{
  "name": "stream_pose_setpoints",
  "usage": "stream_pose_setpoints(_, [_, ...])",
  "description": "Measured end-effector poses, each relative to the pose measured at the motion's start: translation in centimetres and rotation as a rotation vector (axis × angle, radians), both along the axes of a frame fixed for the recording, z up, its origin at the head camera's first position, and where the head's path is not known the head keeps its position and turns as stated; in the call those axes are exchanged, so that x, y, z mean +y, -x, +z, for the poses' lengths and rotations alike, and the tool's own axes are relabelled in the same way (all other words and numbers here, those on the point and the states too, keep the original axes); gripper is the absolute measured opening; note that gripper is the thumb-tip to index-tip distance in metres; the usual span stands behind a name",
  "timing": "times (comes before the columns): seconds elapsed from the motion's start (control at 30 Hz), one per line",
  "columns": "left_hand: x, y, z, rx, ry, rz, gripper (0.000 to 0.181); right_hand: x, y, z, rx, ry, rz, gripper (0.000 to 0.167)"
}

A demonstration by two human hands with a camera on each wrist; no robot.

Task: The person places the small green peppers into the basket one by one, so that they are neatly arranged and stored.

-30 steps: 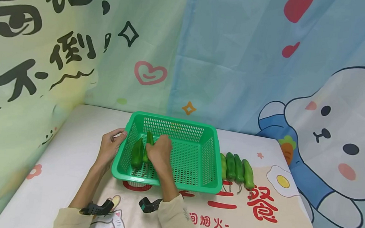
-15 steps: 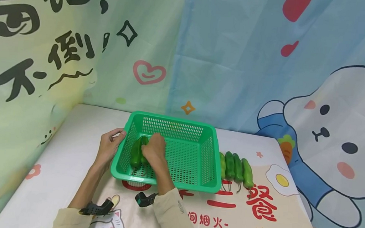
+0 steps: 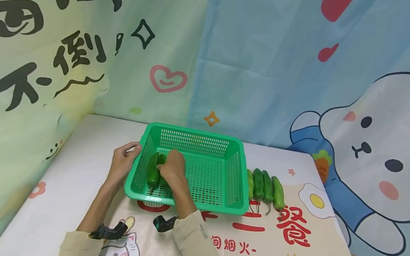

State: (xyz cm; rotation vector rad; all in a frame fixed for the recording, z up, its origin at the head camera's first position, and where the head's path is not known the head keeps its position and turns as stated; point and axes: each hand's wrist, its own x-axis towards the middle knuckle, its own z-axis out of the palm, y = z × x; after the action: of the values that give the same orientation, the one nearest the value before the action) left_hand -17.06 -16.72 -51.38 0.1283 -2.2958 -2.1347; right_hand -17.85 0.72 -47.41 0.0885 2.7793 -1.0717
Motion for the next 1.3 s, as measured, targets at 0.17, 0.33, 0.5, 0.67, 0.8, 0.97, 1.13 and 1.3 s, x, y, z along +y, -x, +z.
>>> stream_pose_setpoints(0.17, [-0.1, 0.0, -0.1, 0.006, -0.004, 0.0, 0.048, 0.4, 0.7, -0.9, -0.009, -0.037, -0.001, 0.034])
stream_pose_setpoints(0.33, [0.0, 0.0, -0.1, 0.007, 0.002, 0.001, 0.048, 0.6, 0.5, -0.9, -0.002, -0.052, -0.012, 0.041])
stream_pose_setpoints(0.5, [0.0, 0.0, -0.1, 0.008, -0.01, 0.0, 0.047, 1.0, 1.2, -2.6, -0.003, -0.047, 0.007, 0.043])
stream_pose_setpoints(0.67, [-0.1, 0.0, -0.1, 0.009, -0.022, 0.001, 0.047, 1.2, 2.6, -6.0, 0.034, -0.036, 0.024, 0.044])
stream_pose_setpoints(0.8, [-0.1, 0.0, -0.1, 0.007, -0.026, -0.004, 0.047, 1.2, 1.5, -3.2, -0.026, 0.006, 0.03, 0.037])
stream_pose_setpoints(0.97, [-0.1, 0.0, -0.1, 0.009, -0.023, -0.004, 0.048, 1.3, 0.6, -1.5, -0.007, -0.026, 0.033, 0.033])
stream_pose_setpoints(1.13, [0.0, 0.0, -0.1, 0.015, -0.017, -0.004, 0.048, 1.6, 0.3, -1.1, 0.028, -0.082, 0.04, 0.045])
stream_pose_setpoints(1.3, [-0.1, 0.0, -0.1, 0.017, -0.01, -0.001, 0.048, 1.8, -0.6, 0.5, -0.013, -0.082, 0.017, 0.051])
